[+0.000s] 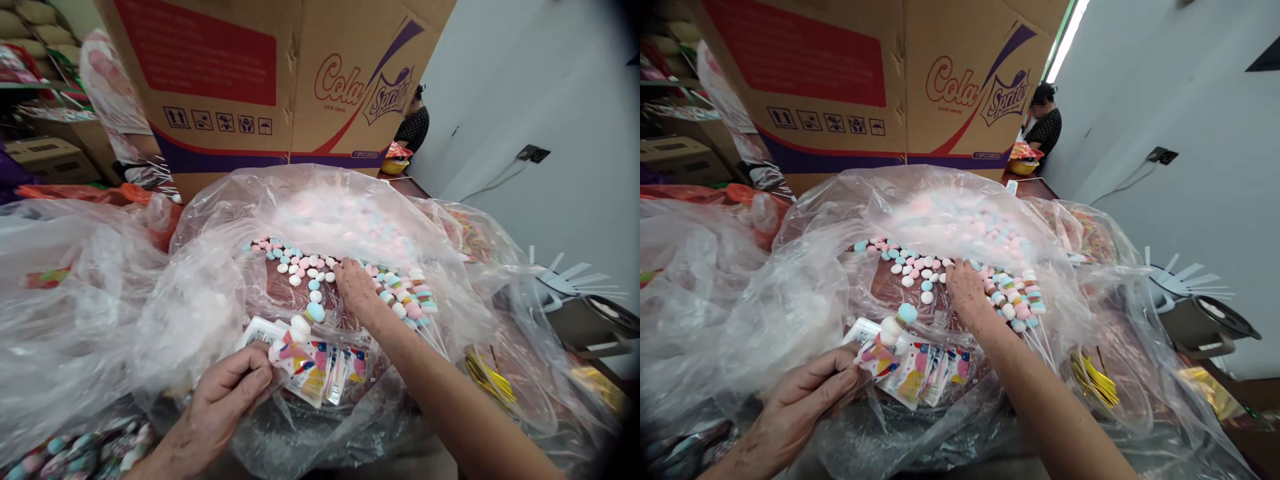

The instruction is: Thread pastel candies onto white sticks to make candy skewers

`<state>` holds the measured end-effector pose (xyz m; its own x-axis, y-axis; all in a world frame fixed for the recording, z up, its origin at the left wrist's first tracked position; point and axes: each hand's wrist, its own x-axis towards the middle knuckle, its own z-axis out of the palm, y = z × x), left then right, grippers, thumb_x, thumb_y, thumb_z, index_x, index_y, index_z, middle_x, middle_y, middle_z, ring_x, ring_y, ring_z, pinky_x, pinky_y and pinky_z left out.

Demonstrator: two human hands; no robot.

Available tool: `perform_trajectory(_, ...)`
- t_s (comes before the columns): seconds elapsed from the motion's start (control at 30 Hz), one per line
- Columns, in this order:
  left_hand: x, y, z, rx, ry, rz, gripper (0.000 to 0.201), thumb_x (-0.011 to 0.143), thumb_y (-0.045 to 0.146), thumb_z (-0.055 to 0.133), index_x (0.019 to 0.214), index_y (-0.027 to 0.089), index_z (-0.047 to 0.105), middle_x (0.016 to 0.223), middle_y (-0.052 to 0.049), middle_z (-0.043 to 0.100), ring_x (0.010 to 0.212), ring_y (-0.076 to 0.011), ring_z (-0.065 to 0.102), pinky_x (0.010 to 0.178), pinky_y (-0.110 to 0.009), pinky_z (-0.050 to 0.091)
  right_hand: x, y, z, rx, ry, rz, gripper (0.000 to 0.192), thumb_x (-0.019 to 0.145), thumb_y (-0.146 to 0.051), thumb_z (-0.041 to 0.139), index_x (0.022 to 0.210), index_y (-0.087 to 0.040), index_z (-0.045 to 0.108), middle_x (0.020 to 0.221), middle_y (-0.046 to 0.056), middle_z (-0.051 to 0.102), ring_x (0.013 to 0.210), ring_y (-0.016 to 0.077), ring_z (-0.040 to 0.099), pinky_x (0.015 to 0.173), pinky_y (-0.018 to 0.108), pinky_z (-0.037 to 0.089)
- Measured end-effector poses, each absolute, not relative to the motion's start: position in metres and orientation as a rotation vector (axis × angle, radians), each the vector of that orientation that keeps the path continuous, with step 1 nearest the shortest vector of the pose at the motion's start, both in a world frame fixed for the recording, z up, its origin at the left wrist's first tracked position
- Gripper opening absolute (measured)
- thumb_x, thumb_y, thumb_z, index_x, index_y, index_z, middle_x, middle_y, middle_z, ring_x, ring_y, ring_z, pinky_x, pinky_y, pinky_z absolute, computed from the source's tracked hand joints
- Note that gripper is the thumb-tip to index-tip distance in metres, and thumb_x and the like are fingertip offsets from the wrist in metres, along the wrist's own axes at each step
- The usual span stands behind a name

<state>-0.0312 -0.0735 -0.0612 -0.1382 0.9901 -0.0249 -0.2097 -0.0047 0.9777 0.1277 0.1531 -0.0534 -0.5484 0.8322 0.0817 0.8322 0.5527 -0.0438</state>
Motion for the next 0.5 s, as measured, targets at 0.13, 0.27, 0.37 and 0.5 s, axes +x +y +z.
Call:
perform_trajectory(0.13, -0.033, -0.073, -0.061, 1.029, 1.185, 1.416, 0.046, 0.085, 0.055, 0.072, 0.062, 0.016, 0.062, 0.063, 0.001, 0.049, 0.056, -0.0104, 0.040, 0.049, -0.019, 0.031, 0.136, 0.150, -0.046, -1.371, -2.540, 0.247, 0.028, 0.089, -0.001, 0.046, 0.106, -0.011, 0.066, 0.108, 0.018, 0.067, 0.099, 0.0249, 0.062, 0.084, 0.037, 0.051)
perform_trajectory(0.27, -0.034, -0.071, -0.057, 0.974, 1.213, 1.397, 0.047, 0.081, 0.056, 0.074, 0.060, 0.016, 0.060, 0.061, 0.003, 0.047, 0.052, -0.0089, 0.035, 0.044, -0.019, 0.025, 0.155, 0.125, -0.034, -1.116, -2.409, 0.643, 0.023, 0.096, -0.022, 0.050, 0.112, -0.017, 0.064, 0.092, 0.003, 0.070, 0.078, 0.0150, 0.064, 0.070, 0.027, 0.052)
perform_trajectory(0.37, -0.031, -0.071, -0.057, 0.950, 1.224, 1.377, 0.049, 0.080, 0.058, 0.075, 0.059, 0.016, 0.058, 0.060, 0.003, 0.045, 0.050, -0.0084, 0.032, 0.043, -0.019, 0.022, 0.168, 0.101, -0.030, -0.855, -2.056, 1.202, 0.024, 0.091, -0.031, 0.058, 0.109, -0.018, 0.067, 0.092, 0.002, 0.071, 0.075, 0.0130, 0.063, 0.065, 0.025, 0.050)
perform_trajectory(0.5, -0.026, -0.070, -0.058, 1.007, 1.211, 1.340, 0.048, 0.083, 0.057, 0.072, 0.060, 0.016, 0.059, 0.061, 0.003, 0.045, 0.051, -0.0080, 0.031, 0.042, -0.019, 0.021, 0.173, 0.084, -0.033, -0.779, -1.745, 1.522, 0.022, 0.082, -0.032, 0.070, 0.101, -0.020, 0.073, 0.090, 0.001, 0.071, 0.075, 0.0127, 0.061, 0.066, 0.025, 0.048)
